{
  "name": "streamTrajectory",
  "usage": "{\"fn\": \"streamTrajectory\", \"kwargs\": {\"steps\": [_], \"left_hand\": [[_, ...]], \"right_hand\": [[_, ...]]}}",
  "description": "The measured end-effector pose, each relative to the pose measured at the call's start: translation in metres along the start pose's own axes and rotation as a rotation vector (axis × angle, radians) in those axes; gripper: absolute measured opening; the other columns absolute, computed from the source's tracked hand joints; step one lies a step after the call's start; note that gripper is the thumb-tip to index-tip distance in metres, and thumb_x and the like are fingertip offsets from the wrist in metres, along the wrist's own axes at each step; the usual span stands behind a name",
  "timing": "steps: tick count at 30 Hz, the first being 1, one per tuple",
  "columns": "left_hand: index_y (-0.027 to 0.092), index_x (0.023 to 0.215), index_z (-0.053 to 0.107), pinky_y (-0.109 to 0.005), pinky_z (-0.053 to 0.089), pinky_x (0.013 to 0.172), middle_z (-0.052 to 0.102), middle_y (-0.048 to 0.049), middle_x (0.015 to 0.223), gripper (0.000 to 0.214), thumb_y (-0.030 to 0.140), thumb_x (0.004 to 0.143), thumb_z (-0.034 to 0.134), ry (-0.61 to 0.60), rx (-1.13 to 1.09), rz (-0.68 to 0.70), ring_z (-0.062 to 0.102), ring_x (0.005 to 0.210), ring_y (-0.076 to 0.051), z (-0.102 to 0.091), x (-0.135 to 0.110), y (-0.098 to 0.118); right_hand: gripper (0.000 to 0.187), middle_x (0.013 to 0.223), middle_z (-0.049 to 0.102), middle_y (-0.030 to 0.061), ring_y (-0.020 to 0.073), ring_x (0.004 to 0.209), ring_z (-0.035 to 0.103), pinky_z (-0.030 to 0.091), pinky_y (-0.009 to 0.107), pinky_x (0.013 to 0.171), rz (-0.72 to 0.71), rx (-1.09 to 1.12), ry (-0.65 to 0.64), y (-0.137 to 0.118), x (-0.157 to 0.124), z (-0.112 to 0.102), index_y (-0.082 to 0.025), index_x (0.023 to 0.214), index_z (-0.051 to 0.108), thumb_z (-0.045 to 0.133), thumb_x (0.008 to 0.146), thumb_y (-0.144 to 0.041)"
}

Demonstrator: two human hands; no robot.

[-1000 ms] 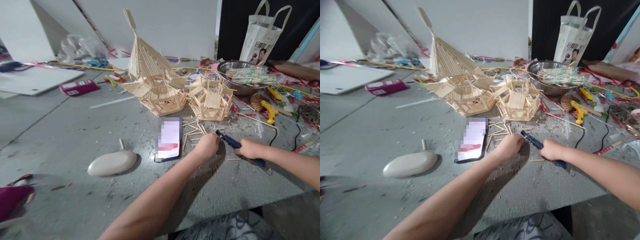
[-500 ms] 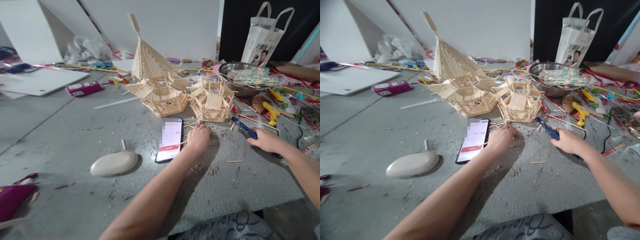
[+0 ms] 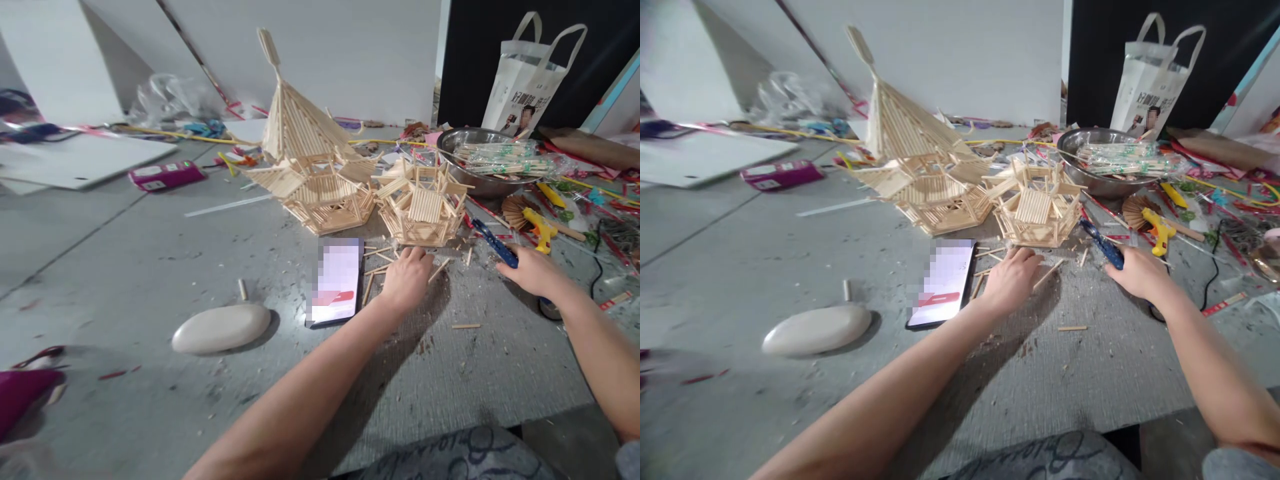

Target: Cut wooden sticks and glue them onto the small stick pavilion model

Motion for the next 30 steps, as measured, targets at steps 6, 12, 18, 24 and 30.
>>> {"fn": "streamTrajectory", "kwargs": {"steps": [6, 12, 18, 24, 30], "left_hand": [[0.015, 0.096, 0.058, -0.031, 0.049, 0.063, 0.06, -0.0096, 0.091, 0.024, 0.014, 0.084, 0.036, -0.108, -0.017, 0.168, 0.06, 0.082, -0.021, 0.0, 0.013, 0.044], [0.009, 0.1, 0.058, -0.037, 0.05, 0.07, 0.061, -0.0167, 0.095, 0.027, 0.015, 0.085, 0.037, -0.134, -0.078, 0.022, 0.062, 0.09, -0.026, 0.018, 0.055, 0.068], [0.007, 0.096, 0.061, -0.036, 0.049, 0.073, 0.064, -0.0204, 0.093, 0.029, 0.004, 0.08, 0.036, -0.164, -0.13, 0.011, 0.062, 0.093, -0.026, 0.026, 0.064, 0.069], [0.008, 0.092, 0.06, -0.035, 0.048, 0.066, 0.066, -0.0187, 0.082, 0.022, 0.01, 0.08, 0.042, -0.129, -0.208, 0.003, 0.065, 0.079, -0.027, 0.007, 0.045, 0.05], [0.016, 0.062, 0.048, -0.019, 0.032, 0.039, 0.06, -0.0009, 0.057, 0.024, 0.024, 0.084, 0.041, 0.054, -1.113, -0.228, 0.042, 0.034, -0.004, -0.007, 0.032, 0.008]], "right_hand": [[0.043, 0.091, 0.065, 0.0127, 0.0281, 0.083, 0.061, 0.04, 0.033, 0.062, 0.142, -0.129, 0.029, 0.013, 0.003, 0.001, -0.019, 0.103, 0.055, 0.04, 0.076, -0.049], [0.043, 0.099, 0.064, 0.0152, 0.0276, 0.085, 0.061, 0.042, 0.034, 0.066, 0.146, -0.155, -0.048, 0.011, 0.003, 0.015, -0.017, 0.105, 0.055, 0.04, 0.077, -0.046], [0.042, 0.103, 0.062, 0.0152, 0.0296, 0.09, 0.06, 0.043, 0.038, 0.068, 0.104, -0.156, -0.019, 0.009, 0.0, 0.018, -0.016, 0.105, 0.054, 0.042, 0.076, -0.044], [0.051, 0.1, 0.062, 0.0177, 0.0309, 0.089, 0.06, 0.043, 0.04, 0.068, 0.105, -0.17, -0.011, 0.004, -0.003, 0.022, -0.014, 0.108, 0.051, 0.037, 0.078, -0.053], [0.08, 0.119, 0.05, 0.0257, 0.0364, 0.107, 0.049, 0.038, 0.048, 0.081, 0.022, -0.159, -0.035, -0.008, 0.0, 0.04, -0.005, 0.129, 0.034, 0.036, 0.075, -0.065]]}}
Point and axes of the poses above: each hand's wrist, its own x-axis towards the middle knuckle, its own z-axis out of the palm, y = z × x, the point moved 4 cm from there along x, towards the middle knuckle
